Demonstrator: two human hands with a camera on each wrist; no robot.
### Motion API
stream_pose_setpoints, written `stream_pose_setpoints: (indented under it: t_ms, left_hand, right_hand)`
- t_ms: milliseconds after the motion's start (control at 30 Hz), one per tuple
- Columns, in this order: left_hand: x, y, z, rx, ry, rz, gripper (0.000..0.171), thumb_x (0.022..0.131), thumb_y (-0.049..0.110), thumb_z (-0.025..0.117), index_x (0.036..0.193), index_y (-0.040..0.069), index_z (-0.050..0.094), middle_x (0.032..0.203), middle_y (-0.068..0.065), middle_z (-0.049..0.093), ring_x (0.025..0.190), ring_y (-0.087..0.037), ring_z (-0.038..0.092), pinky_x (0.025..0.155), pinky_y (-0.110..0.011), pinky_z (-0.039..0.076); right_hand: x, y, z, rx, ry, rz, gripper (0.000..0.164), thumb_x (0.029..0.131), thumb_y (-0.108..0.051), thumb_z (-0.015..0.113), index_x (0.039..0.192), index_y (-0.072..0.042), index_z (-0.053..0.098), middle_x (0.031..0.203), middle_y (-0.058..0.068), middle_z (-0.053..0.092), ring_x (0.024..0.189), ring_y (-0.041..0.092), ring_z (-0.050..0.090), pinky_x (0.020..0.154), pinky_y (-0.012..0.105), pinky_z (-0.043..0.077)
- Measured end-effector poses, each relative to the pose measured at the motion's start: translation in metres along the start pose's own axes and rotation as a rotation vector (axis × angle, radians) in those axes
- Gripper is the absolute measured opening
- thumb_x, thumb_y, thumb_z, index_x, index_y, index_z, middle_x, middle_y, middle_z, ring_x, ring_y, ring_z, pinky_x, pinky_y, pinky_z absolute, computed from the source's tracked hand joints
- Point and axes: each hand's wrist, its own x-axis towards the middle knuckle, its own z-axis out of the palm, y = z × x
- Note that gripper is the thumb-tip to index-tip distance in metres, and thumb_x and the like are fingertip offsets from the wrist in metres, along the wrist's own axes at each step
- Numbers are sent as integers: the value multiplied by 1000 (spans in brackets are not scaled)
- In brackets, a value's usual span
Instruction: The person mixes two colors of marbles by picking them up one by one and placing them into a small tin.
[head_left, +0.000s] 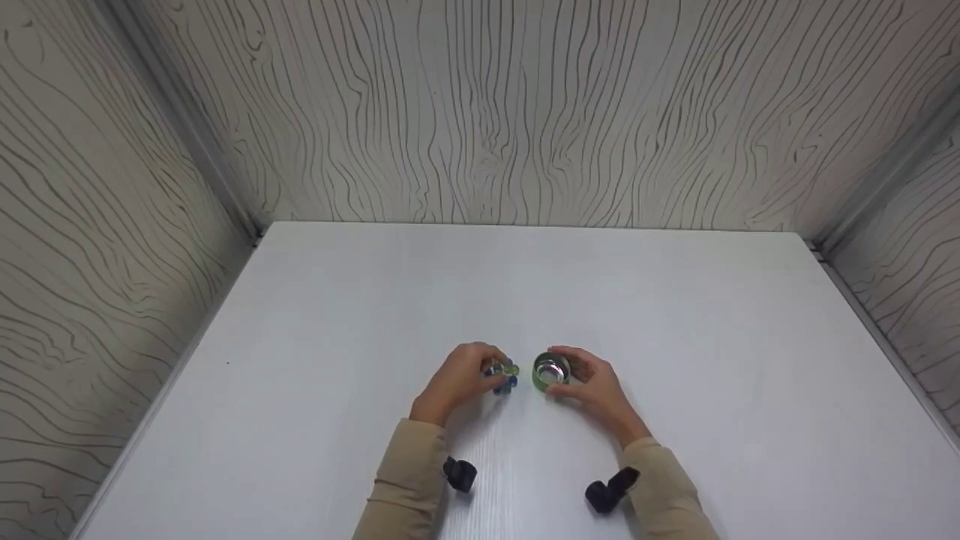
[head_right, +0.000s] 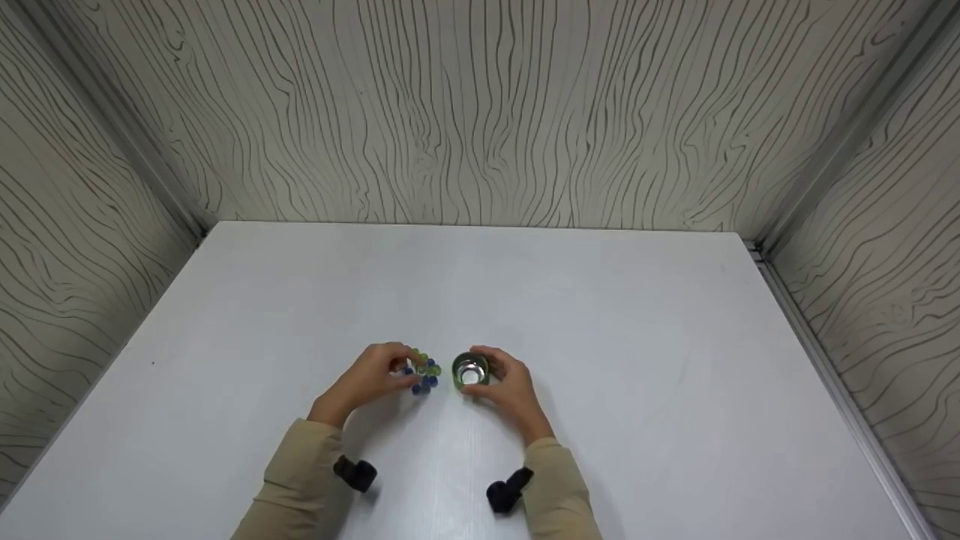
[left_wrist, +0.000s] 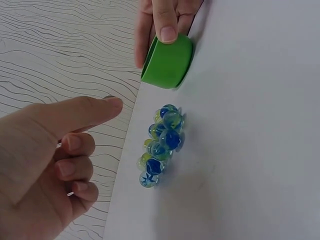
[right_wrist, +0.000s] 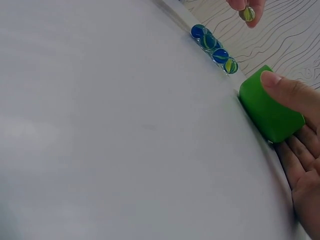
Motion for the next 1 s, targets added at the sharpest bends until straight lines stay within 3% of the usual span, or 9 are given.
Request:
stream_pose_setpoints:
  t_ms: [300,567,767,1000]
  left_hand:
    - [3,7,2,-10,0,-7,18,84,13,72,102,10,73,95,-8,68,85,-22,59,71,-21,44]
    - [4,11,3,8,19,49,17,85,14,72,101,8,73,97,-10,70,83,-20,58,74,-23,45]
    - [6,14,3,17,8,43,18,85,14,71,102,9,73,91,-13,67,73,-9,45,67,-20,39]
    - [8,15,6,8,1,28,18,84,13,72,101,9,73,94,-14,68,72,-7,45,66,-20,40]
  right_hand:
    - [0,1,1,-7,2,3,64,71,-12,83,130,-9,58,139,11,57,138,27,46,113,33,36]
    - [0,1,1,-13,6,-4,64,70,-11,83,129,-8,58,137,10,59,137,26,47,113,32,37]
    - [-1,0,1,-15,4,1,64,71,-11,83,130,-9,58,137,10,59,137,26,47,113,33,37]
    - [-1,0,0,-26,6,7,65,71,-13,83,130,-10,58,137,9,59,136,25,48,113,33,36]
